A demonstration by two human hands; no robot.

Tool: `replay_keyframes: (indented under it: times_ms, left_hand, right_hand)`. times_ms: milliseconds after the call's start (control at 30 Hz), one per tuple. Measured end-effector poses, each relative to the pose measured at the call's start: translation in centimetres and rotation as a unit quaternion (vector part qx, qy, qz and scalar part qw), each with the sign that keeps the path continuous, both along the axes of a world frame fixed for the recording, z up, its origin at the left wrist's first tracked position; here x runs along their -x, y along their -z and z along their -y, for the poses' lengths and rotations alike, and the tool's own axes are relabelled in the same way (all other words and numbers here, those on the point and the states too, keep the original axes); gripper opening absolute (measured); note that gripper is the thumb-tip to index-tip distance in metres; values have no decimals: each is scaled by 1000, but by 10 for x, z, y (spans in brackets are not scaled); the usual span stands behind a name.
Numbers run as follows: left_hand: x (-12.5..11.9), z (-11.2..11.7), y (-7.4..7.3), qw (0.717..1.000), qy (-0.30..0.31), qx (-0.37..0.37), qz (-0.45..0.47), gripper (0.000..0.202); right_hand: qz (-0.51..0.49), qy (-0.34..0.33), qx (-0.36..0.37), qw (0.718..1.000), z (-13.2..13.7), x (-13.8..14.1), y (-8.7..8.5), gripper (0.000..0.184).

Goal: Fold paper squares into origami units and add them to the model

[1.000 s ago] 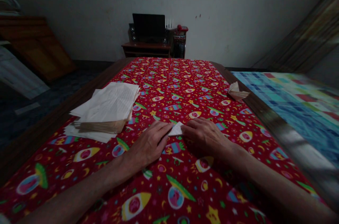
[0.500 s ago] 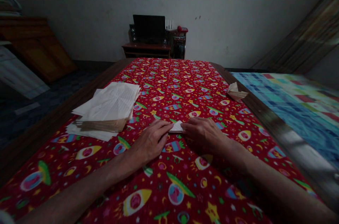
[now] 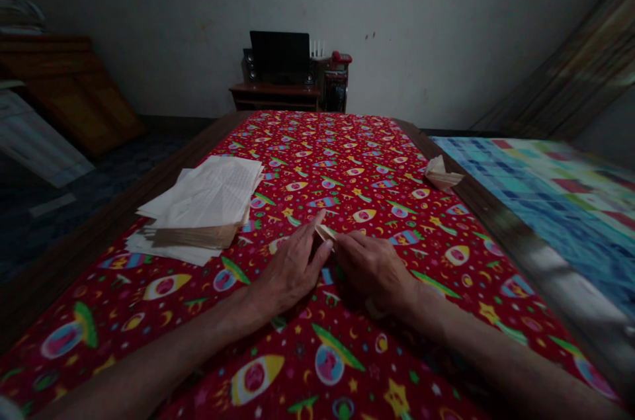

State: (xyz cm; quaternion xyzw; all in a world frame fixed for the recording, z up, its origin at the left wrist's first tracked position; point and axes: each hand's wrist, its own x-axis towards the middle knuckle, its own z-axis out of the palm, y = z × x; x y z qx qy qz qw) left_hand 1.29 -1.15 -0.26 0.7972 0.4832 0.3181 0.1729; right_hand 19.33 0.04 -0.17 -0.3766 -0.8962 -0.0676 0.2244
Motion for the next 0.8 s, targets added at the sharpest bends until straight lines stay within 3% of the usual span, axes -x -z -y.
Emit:
replay_keyframes:
  times_ms: [233,333,633,800]
  left_hand:
    - [-7,-2,1,999,-6,-33,14,36]
    - [-9,-3,2,999,-3,-39,8,38]
    - [3,-11,1,998,-5,-37,-52,39]
    - [7,-11,2,995,1,-58,-79,36]
  right_hand:
    - [-147,-2,132,980,6,7,1,17]
    - [-176,7,154,972,6,6,-1,15]
    - [-145,54,181,971,-5,-1,0,15]
    - [-107,69,145,981,-6,-3,4,14]
